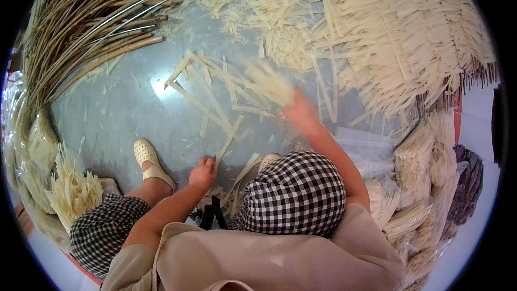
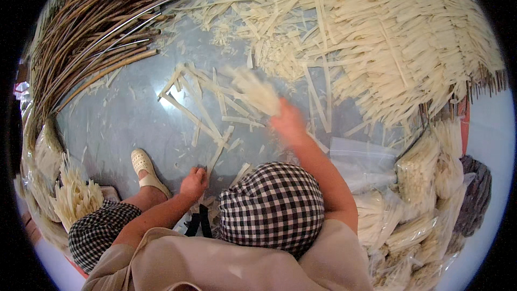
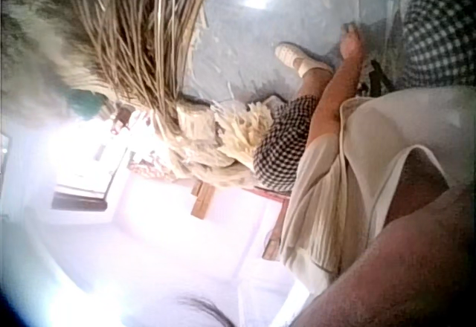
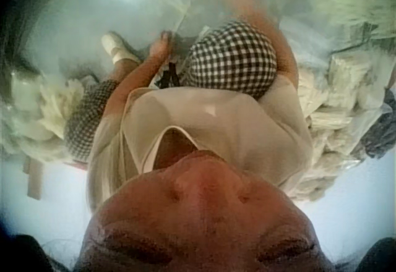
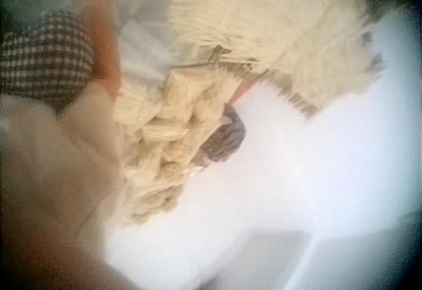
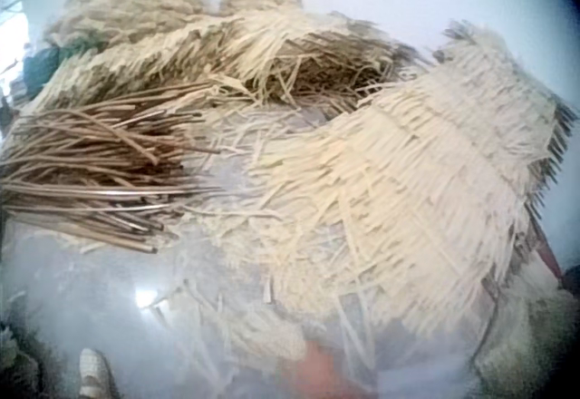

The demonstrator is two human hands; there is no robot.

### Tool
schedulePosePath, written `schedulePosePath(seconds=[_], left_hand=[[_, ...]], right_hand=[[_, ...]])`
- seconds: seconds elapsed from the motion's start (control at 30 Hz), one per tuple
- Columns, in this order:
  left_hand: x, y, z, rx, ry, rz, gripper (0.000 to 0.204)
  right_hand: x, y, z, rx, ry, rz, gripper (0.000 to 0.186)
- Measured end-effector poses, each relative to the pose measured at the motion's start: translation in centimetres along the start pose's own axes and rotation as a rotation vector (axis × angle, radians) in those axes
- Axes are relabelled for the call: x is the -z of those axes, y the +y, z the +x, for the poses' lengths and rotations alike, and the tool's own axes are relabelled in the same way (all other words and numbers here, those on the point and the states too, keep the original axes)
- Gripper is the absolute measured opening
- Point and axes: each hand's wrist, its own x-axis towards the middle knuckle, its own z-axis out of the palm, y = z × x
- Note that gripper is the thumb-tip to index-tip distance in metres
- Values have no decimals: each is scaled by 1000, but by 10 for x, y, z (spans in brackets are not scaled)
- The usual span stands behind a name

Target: The person gathers white food strips by hand, weighs a bundle on a digital scale, places it into a plastic bag, and uses a wooden stick to organize other strips on the floor.

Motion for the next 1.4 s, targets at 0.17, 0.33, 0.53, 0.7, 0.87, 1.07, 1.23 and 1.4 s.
schedulePosePath(seconds=[0.17, 0.33, 0.53, 0.7, 0.87, 1.07, 1.23, 1.4], left_hand=[[23, 22, -1, 142, -18, -240, 25], [39, 15, 6, 41, 13, -665, 38], [38, -29, 75, 46, 501, -906, 31], [93, -58, 137, 319, 706, -709, 27], [101, -50, 166, 442, 760, -866, 36], [144, 20, 142, 527, 553, -937, 50], [132, 8, 146, 417, 557, -567, 47], [101, -13, 157, 321, 504, -852, 45]], right_hand=[[63, 91, 29, 12, 177, 191, 61], [47, 169, 31, -75, 233, 125, 63], [10, 103, 7, -316, 193, -340, 54], [50, -4, 10, 31, 257, 341, 46], [38, -106, 78, 61, -254, 285, 43], [-64, -137, 121, 126, -352, -302, 40], [-45, -177, 119, 146, -348, -396, 35], [-54, -199, 114, 191, -513, 48, 40]])
